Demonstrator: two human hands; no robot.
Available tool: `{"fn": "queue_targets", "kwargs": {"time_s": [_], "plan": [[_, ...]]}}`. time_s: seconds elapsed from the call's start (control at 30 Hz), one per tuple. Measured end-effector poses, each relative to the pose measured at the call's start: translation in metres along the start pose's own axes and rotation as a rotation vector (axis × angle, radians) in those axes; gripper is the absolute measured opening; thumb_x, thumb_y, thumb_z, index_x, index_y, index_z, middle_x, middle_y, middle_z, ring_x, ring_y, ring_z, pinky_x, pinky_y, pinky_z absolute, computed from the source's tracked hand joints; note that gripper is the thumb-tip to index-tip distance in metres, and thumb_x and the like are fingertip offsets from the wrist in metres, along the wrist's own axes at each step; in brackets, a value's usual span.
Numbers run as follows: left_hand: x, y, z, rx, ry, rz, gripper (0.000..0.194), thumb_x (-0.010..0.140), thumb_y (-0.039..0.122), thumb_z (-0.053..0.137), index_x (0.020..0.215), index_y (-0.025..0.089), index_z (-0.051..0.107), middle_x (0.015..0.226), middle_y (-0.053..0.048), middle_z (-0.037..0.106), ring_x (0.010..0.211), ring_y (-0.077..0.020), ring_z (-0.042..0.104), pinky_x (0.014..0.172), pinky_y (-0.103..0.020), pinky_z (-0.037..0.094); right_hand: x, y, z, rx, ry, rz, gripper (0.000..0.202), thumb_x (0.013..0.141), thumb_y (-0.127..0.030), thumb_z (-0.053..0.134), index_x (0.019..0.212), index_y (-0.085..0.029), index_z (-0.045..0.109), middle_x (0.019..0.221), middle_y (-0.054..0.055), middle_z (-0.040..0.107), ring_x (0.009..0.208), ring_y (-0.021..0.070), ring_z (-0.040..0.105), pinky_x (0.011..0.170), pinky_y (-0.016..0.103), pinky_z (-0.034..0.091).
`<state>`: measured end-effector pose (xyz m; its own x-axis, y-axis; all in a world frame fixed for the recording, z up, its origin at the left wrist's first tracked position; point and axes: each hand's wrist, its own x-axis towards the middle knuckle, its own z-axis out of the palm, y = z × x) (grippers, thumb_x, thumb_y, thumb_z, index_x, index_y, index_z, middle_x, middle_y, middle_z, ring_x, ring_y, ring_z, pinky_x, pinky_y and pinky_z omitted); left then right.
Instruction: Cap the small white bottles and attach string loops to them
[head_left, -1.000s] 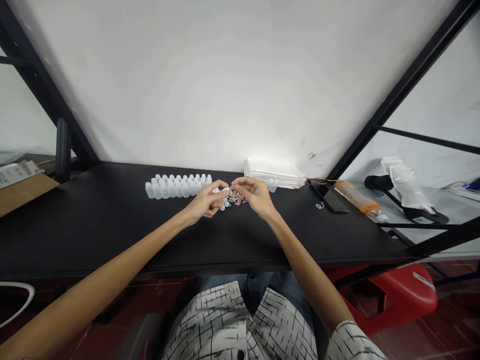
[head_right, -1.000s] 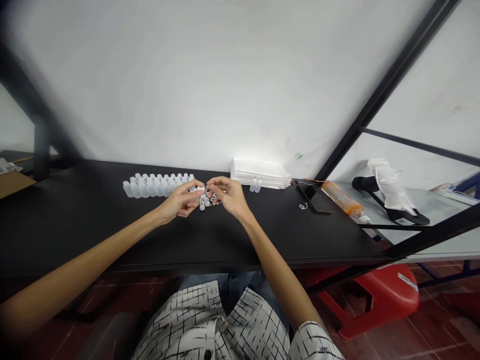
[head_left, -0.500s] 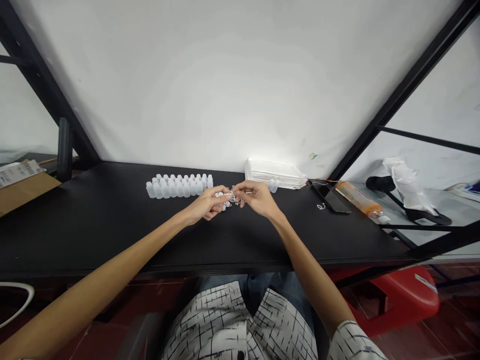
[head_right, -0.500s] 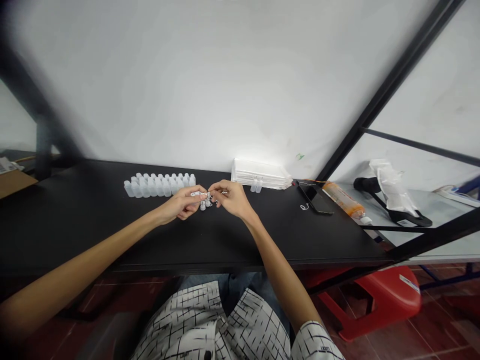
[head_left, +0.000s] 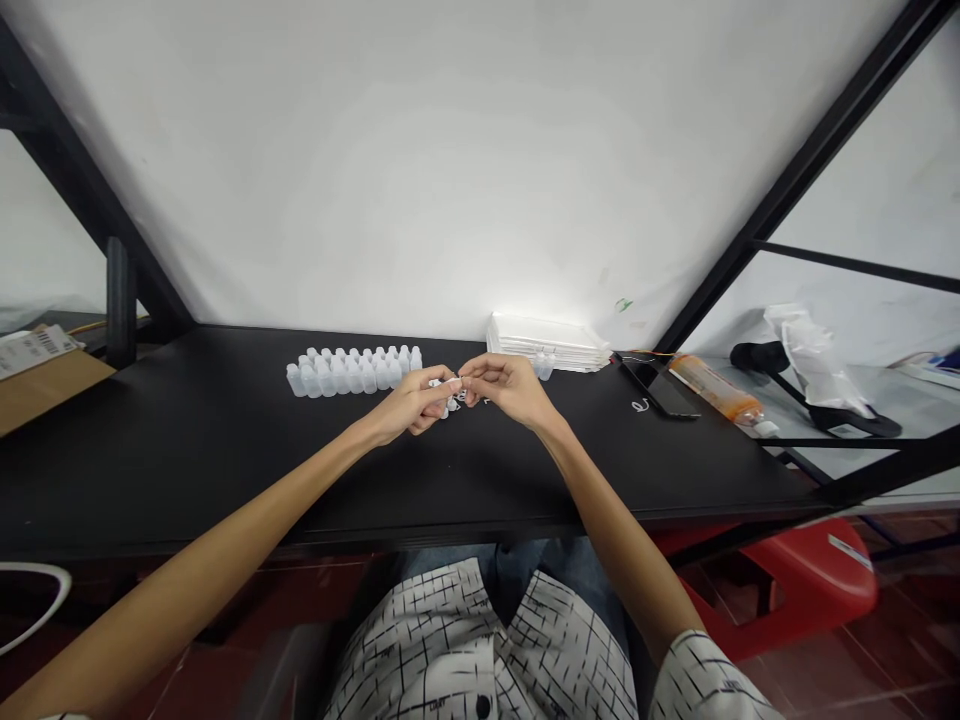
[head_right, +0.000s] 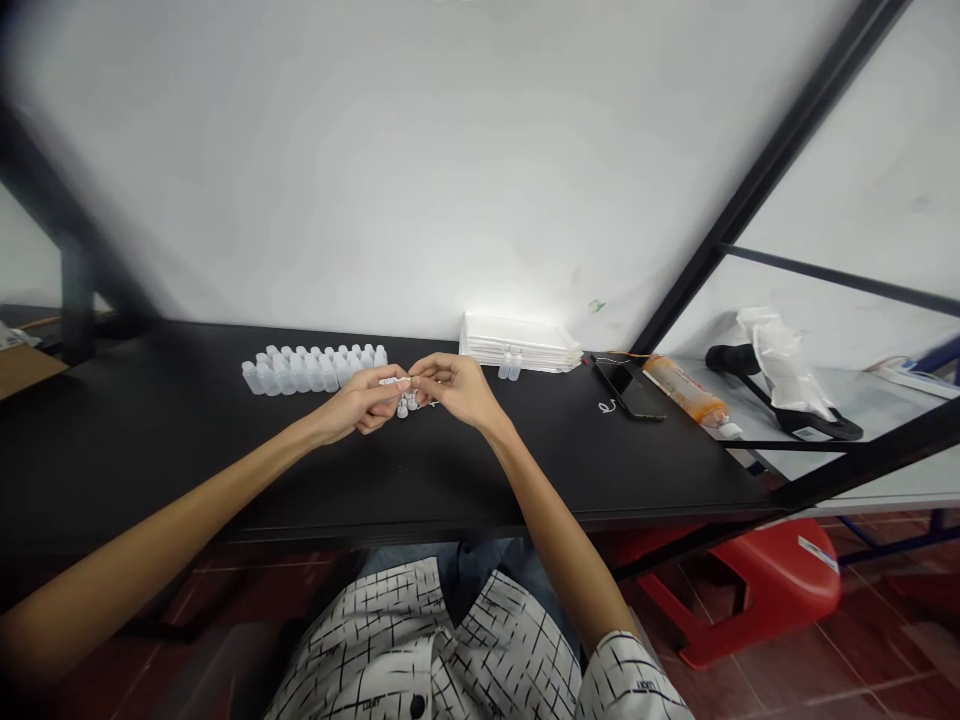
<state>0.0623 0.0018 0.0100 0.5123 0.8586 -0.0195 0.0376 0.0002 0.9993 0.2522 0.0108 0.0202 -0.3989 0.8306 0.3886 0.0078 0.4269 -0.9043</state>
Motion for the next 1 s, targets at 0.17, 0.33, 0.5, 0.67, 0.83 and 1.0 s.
{"fn": "queue_targets", "kwargs": {"time_s": [0.17, 0.33, 0.5, 0.67, 0.83, 1.0], "plan": [[-0.001, 0.001, 0.002, 0.006, 0.022, 0.029, 0.034, 0.087, 0.054, 0.061, 0.091, 0.021, 0.051, 0.056, 0.009, 0.028, 0.038, -0.0012, 0.021, 0.036, -0.014, 0.012, 0.000, -0.002, 0.002, 0.016, 0.037, -0.010, 0.029, 0.075, -0.041, 0.075, 0.088, -0.016, 0.069, 0.067, 0.001, 0.063, 0.059, 0.0144, 0.063, 0.048, 0.025, 0.051], [-0.003, 0.002, 0.003, -0.035, -0.031, 0.058, 0.043, 0.090, 0.055, 0.055, 0.116, 0.022, 0.053, 0.061, 0.004, 0.051, 0.034, -0.0039, 0.038, 0.031, -0.014, 0.020, 0.000, -0.004, -0.001, -0.030, 0.101, -0.061, 0.021, 0.076, -0.038, 0.074, 0.080, -0.017, 0.071, 0.075, 0.001, 0.060, 0.052, 0.0077, 0.050, 0.040, 0.021, 0.040], [-0.007, 0.011, -0.005, -0.028, -0.057, 0.073, 0.061, 0.092, 0.056, 0.049, 0.140, 0.018, 0.041, 0.093, -0.011, 0.070, 0.045, -0.0156, 0.063, 0.030, -0.022, 0.040, 0.005, -0.005, -0.038, 0.011, 0.398, -0.189, 0.010, 0.070, -0.027, 0.071, 0.069, -0.017, 0.067, 0.086, 0.002, 0.061, 0.063, 0.0094, 0.053, 0.041, 0.019, 0.040], [-0.011, 0.020, -0.034, 0.267, 0.146, 0.203, 0.047, 0.089, 0.053, 0.056, 0.107, 0.011, 0.065, 0.079, -0.009, 0.068, 0.042, -0.0106, 0.057, 0.032, -0.019, 0.035, -0.004, 0.005, -0.115, -0.152, 0.865, -0.228, 0.010, 0.067, -0.026, 0.064, 0.068, -0.016, 0.062, 0.081, 0.004, 0.066, 0.067, 0.0125, 0.059, 0.043, 0.018, 0.045], [-0.015, 0.013, -0.068, 0.517, 0.278, 0.252, 0.043, 0.089, 0.054, 0.052, 0.085, 0.014, 0.068, 0.067, -0.003, 0.065, 0.040, -0.0081, 0.048, 0.040, -0.021, 0.033, -0.026, 0.032, -0.177, -0.412, 1.281, -0.077, 0.014, 0.066, -0.029, 0.057, 0.071, -0.016, 0.061, 0.063, 0.001, 0.061, 0.052, 0.0142, 0.057, 0.042, 0.024, 0.047], [-0.016, -0.001, -0.090, 1.005, 0.471, 0.333, 0.043, 0.087, 0.050, 0.053, 0.061, 0.018, 0.066, 0.047, 0.001, 0.054, 0.044, -0.0107, 0.043, 0.050, -0.024, 0.030, -0.031, 0.052, -0.182, -0.752, 0.995, 0.181, 0.022, 0.069, -0.032, 0.058, 0.077, -0.015, 0.069, 0.071, 0.008, 0.071, 0.066, 0.0227, 0.067, 0.064, 0.033, 0.055]]}}
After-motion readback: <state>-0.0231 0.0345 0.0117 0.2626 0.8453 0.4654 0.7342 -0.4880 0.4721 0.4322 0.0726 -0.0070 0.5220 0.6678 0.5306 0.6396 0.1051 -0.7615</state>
